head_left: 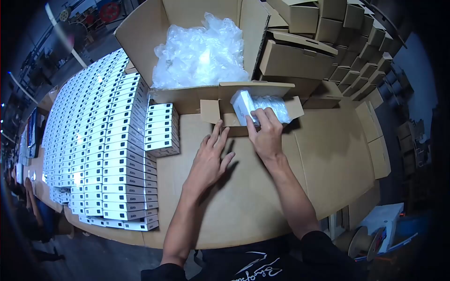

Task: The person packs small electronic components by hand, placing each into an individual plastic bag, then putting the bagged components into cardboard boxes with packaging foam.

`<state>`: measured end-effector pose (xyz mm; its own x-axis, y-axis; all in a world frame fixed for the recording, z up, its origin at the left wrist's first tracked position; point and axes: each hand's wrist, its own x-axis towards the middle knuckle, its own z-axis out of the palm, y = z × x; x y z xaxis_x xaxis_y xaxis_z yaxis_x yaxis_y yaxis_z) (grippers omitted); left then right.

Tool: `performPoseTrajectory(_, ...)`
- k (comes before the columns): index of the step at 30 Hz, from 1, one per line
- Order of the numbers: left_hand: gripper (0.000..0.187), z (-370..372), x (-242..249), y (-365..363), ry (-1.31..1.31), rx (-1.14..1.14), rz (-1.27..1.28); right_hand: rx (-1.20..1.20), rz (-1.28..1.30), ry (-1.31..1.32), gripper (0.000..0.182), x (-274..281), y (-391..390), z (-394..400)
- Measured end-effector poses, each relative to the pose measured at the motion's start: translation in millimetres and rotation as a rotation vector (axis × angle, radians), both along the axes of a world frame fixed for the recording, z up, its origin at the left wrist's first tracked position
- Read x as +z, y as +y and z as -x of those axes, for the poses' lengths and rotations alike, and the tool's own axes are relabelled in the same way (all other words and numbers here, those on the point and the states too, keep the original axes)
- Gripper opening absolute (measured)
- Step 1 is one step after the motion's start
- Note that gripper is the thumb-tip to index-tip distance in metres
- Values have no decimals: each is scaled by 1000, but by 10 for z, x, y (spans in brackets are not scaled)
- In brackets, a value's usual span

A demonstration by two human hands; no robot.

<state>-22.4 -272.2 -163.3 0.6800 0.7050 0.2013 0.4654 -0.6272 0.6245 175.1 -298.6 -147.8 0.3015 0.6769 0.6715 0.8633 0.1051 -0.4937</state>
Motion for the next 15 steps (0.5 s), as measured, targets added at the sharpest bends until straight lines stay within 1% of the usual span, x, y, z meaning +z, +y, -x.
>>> performPoseTrajectory(2,73,-2,-93,28,27,2,-104,-17,70,-54,15,-26,49,-15)
performPoseTrajectory(4,74,-8,-101,1,50,23,-110,-28,151,-115,16,-39,102,-21)
performPoseTrajectory(10,78,-24,-131,10,56,38,-117,-101,303,-132,13,-106,198,32)
performPoseTrajectory(13,79,-26,-129,13,58,37,-113,-156,324,-158,13,-108,167,82)
performPoseTrajectory(14,79,-27,-129,11,36,34,-99,-184,440,-114,17,-69,130,103)
performPoseTrajectory(15,79,-28,-129,18,43,35,-93,-195,381,-181,19,-84,96,117)
